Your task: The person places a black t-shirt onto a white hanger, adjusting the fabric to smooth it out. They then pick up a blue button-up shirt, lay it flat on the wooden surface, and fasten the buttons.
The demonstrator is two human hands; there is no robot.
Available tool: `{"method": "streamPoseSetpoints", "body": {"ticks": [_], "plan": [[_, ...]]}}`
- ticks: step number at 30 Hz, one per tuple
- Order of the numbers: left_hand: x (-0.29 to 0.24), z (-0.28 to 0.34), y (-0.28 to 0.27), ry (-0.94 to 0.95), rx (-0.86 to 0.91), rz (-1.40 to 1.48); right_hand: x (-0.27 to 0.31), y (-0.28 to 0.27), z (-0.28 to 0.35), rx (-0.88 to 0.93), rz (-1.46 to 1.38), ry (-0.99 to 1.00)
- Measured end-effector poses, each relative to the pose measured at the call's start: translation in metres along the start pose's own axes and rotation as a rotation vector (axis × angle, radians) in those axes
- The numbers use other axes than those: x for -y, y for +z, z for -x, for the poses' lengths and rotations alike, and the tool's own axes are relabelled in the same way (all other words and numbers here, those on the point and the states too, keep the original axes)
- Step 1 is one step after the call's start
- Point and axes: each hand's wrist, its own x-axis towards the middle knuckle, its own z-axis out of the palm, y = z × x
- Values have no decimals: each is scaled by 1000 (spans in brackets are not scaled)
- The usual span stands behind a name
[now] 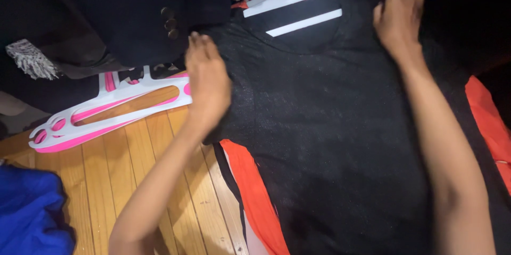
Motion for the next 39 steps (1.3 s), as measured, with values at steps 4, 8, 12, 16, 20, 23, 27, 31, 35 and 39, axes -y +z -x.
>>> {"method": "streamPoseSetpoints", "body": {"ticks": [4, 8, 12, 16, 20, 23, 27, 31, 35, 39], "plan": [[-49, 16, -7, 143, -149, -50, 31, -11, 10, 75, -41, -66], [-69, 3, -9, 184, -421, -169, 45, -13, 6, 144, -274, -2], [-65, -18, 12, 162, -527, -321, 44, 0, 3, 101, -197, -61], [-56, -37, 24, 119, -566, -352, 39, 8, -6, 19, -294, -152], [-44, -58, 36, 113, -529, -314, 25, 41, -17, 0, -194, -150], [-34, -79, 54, 63, -450, -181, 22, 57, -27, 4, -94, -128], [-29, -90, 62, 20, -316, -39, 23, 71, -39, 72, -268, 137], [-30, -81, 50, 17, -277, 52, 23, 83, -31, -55, 34, -79], [-33, -66, 45, 51, -274, 94, 44, 50, -14, -80, -41, -29], [-50, -32, 12, 68, -162, 140, 56, 36, 18, -22, -127, -73]]}}
